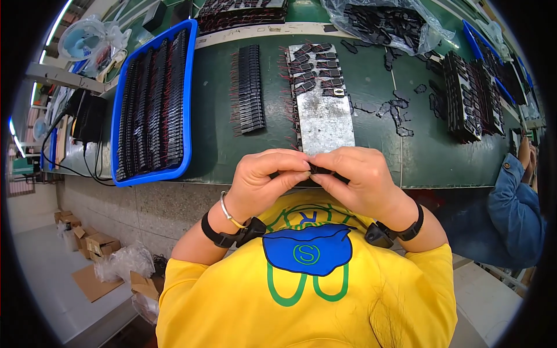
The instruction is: Assembling small electronic components and cables onto a metal base plate at a manual workstation.
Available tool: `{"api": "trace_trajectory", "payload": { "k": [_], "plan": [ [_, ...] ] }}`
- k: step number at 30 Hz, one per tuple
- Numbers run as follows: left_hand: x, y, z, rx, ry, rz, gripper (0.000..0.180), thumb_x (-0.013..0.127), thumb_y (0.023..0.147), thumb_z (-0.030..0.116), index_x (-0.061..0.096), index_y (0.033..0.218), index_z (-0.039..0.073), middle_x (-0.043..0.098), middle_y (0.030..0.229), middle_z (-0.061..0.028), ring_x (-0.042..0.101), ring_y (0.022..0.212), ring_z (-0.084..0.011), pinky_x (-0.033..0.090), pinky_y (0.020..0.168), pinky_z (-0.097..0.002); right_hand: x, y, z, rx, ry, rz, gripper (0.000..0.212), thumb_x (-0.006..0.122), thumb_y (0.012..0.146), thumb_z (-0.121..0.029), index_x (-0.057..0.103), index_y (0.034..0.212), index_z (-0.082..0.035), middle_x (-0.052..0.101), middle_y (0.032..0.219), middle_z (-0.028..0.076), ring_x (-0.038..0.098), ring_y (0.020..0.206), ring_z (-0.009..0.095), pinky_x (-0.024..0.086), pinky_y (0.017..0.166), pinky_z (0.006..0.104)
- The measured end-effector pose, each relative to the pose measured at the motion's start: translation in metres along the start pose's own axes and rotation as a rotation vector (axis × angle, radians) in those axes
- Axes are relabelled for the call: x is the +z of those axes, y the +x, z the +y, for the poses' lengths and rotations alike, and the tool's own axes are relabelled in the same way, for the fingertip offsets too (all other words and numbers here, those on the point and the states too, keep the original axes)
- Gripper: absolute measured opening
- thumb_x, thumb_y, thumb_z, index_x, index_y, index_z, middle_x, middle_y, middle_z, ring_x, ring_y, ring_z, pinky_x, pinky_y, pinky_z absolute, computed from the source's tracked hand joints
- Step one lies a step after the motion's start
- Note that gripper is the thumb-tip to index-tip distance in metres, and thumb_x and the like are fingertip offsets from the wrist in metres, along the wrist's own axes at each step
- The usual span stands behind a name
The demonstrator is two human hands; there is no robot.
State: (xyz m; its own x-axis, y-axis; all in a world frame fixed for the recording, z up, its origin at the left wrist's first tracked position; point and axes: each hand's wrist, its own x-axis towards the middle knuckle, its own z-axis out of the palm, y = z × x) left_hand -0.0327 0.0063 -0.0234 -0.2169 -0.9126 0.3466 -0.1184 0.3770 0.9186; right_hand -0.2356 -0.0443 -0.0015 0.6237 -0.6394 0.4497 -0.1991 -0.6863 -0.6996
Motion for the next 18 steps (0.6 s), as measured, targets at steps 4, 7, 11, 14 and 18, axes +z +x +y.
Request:
{"api": "trace_trajectory", "payload": {
  "k": [4,7,11,14,18],
  "plan": [
    [0.004,-0.002,0.003,-0.271,-0.400,0.083,0.015,0.066,0.083,-0.001,0.066,0.098,0.001,0.067,0.094,-0.0071,0.065,0.082,-0.0134,0.053,0.070,-0.0224,0.001,-0.003,0.003,-0.086,-0.028,0.029,0.024,0.074,0.069,-0.001,0.066,0.091,-0.002,0.067,0.080,0.011,0.066,0.068,0.026,0.051,0.058,0.0316],
    [0.002,-0.004,-0.001,-0.457,-0.567,0.088,0.016,0.064,0.086,0.001,0.065,0.101,0.001,0.067,0.095,-0.0083,0.065,0.077,-0.0126,0.053,0.065,-0.0217,0.001,-0.003,0.003,-0.190,-0.156,0.095,0.024,0.074,0.068,-0.002,0.066,0.091,-0.002,0.066,0.078,0.009,0.065,0.067,0.023,0.049,0.055,0.0307],
    [0.004,0.000,0.007,-0.573,-0.708,0.178,0.017,0.062,0.088,0.007,0.064,0.105,0.001,0.067,0.092,-0.0080,0.063,0.071,-0.0105,0.052,0.058,-0.0212,0.002,-0.003,0.006,-0.261,-0.289,0.147,0.020,0.069,0.068,-0.004,0.066,0.088,-0.003,0.062,0.074,0.005,0.061,0.060,0.020,0.048,0.052,0.0291],
    [0.005,0.004,0.009,-0.631,-0.623,0.141,0.018,0.062,0.089,0.011,0.064,0.104,0.000,0.067,0.088,-0.0072,0.062,0.068,-0.0093,0.050,0.056,-0.0202,0.002,-0.004,0.007,-0.294,-0.344,0.148,0.022,0.066,0.067,-0.006,0.066,0.089,-0.003,0.062,0.076,0.005,0.060,0.059,0.020,0.048,0.052,0.0292],
    [0.007,0.012,0.012,-0.676,-0.428,0.095,0.019,0.062,0.090,0.014,0.065,0.102,0.000,0.067,0.082,-0.0062,0.060,0.064,-0.0076,0.048,0.053,-0.0188,0.003,-0.006,0.010,-0.345,-0.411,0.142,0.023,0.063,0.067,-0.008,0.065,0.090,-0.002,0.061,0.078,0.006,0.060,0.061,0.020,0.047,0.052,0.0293]
  ]
}}
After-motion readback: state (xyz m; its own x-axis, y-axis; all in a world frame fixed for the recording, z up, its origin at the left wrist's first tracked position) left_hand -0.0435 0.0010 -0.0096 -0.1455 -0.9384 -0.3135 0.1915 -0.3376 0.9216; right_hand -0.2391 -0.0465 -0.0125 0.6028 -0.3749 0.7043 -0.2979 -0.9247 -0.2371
